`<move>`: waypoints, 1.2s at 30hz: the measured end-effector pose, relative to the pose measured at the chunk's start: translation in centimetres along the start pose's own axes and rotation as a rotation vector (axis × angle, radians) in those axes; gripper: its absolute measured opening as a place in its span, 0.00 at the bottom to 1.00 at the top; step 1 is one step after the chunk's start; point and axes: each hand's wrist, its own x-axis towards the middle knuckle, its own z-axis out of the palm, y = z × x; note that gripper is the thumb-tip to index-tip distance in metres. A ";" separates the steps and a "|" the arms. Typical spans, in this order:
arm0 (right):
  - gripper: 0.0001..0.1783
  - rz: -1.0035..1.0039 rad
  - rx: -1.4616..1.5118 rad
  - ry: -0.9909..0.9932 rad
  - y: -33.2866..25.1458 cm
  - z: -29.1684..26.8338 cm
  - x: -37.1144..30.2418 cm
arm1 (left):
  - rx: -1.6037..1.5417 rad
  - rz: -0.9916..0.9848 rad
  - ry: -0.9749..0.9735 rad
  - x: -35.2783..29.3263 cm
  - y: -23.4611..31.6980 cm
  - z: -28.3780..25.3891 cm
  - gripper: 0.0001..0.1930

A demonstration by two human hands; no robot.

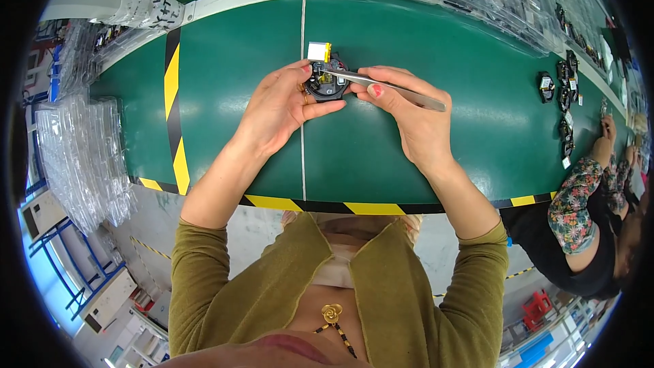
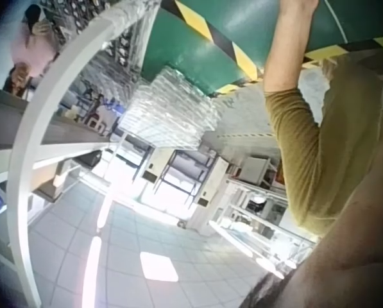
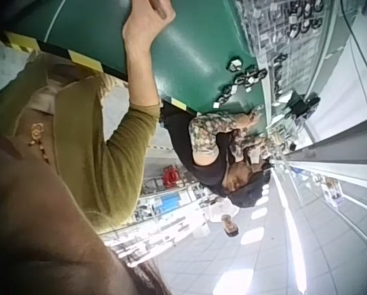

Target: Assembling small electronic components onto circuit boards using tweezers.

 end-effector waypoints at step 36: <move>0.10 0.149 0.209 0.118 -0.1 -0.4 -0.3 | 0.104 0.025 0.005 -0.2 -0.7 0.7 0.15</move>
